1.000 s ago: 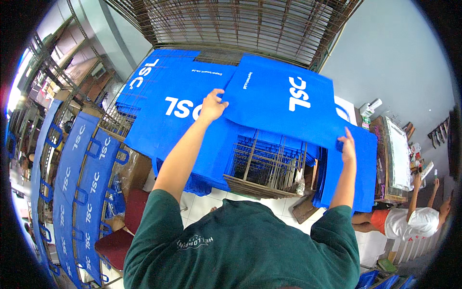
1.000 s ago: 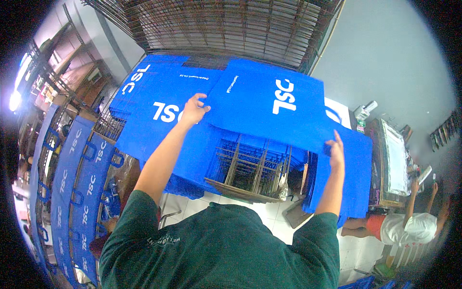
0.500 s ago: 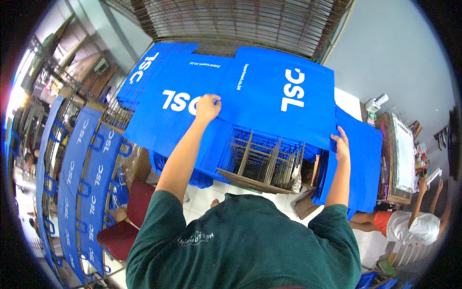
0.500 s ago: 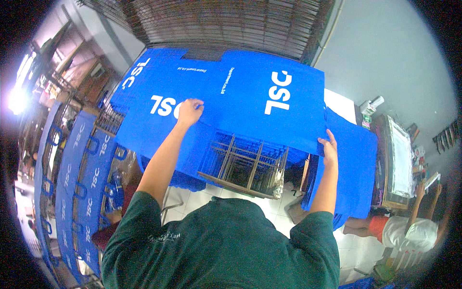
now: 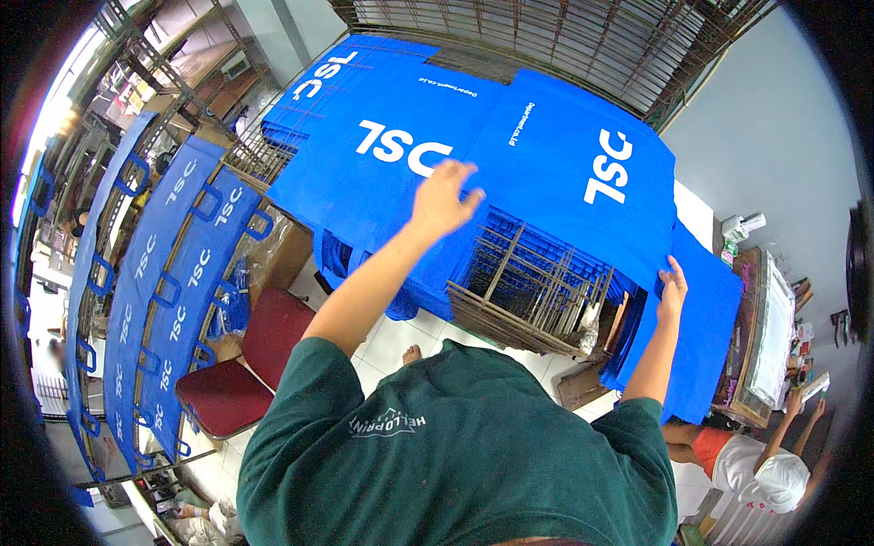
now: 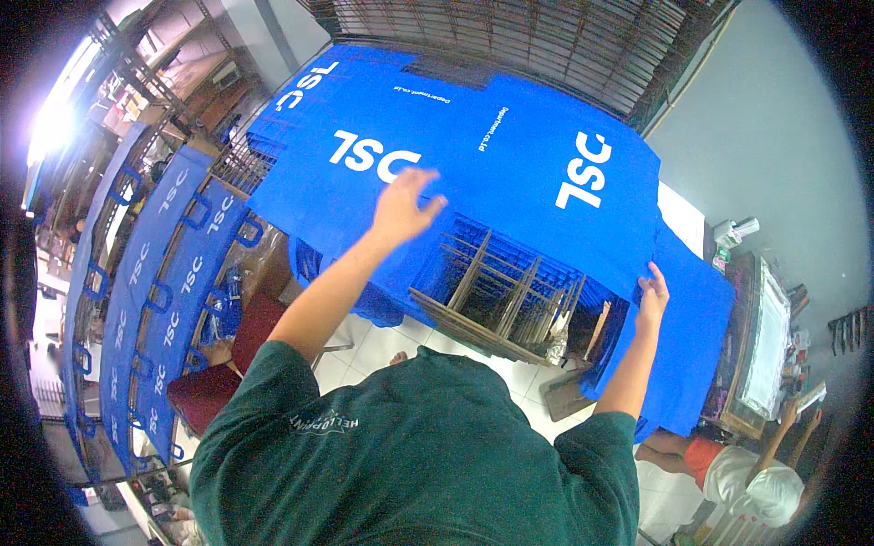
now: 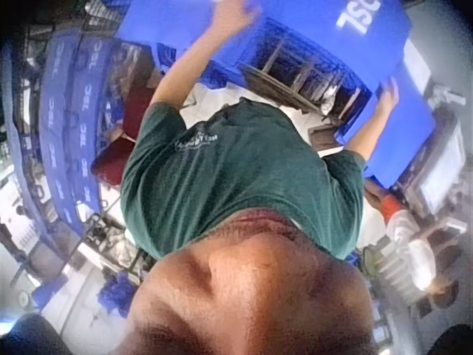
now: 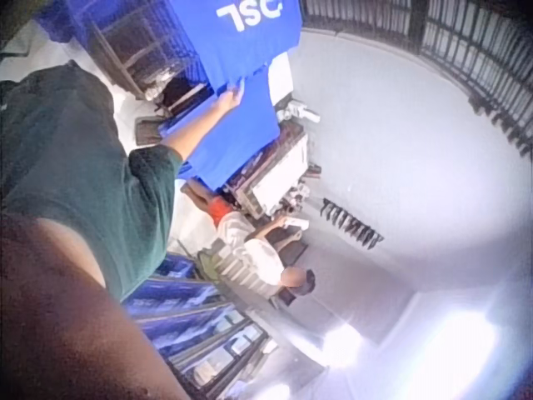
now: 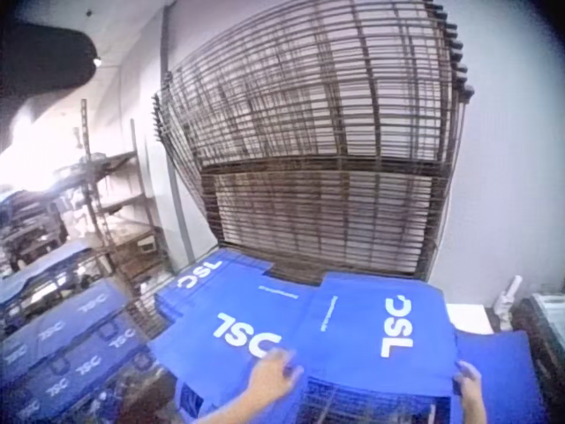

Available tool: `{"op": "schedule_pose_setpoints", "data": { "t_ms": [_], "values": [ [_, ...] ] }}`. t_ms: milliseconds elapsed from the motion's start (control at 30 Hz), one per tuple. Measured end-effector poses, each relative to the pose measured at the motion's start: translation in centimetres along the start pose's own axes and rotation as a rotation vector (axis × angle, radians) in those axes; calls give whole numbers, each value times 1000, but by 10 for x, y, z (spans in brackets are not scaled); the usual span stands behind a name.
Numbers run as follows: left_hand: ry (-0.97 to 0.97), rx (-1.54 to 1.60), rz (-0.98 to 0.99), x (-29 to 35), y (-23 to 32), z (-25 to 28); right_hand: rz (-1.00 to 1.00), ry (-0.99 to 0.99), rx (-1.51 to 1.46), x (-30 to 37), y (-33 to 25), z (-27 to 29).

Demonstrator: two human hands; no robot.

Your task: The person repeatedly picks up blue tote bags from a table and stacks them into a metal wire cage. The person handles the bags one by one, unfolding them slightly before placing them into the cage. Another person is visible in the background working at a separate table.

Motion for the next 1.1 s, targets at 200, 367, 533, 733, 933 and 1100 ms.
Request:
{"op": "schedule_pose_setpoints", "data": {
  "t_ms": [200,367,533,733,933,1100],
  "values": [
    [-127,-189,-127,38,33,-7,-25,-79,-39,-6,5,-1],
    [-185,-263,-112,44,24,-18,-12,-85,-17,-11,7,-2],
    [-217,-272,-103,42,29,-16,-52,-71,-19,-10,12,6],
    [-86,-191,-132,45,44,6,312,268,459,-28,-39,7],
    [129,-19,-107,76,62,83,920,283,356,-8,-299,-58],
    [510,-141,86,161,19,127,1417,550,609,-17,-477,-88]
  ]
}}
Point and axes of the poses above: each hand's wrist, its own x-axis away from the middle knuckle, its own z-axis out of the back of the hand, y = z × x, the point moved 1 cm from there along -x, towards the middle knuckle, and after that the axes turned 2 degrees about y, right-handed, at the moved point
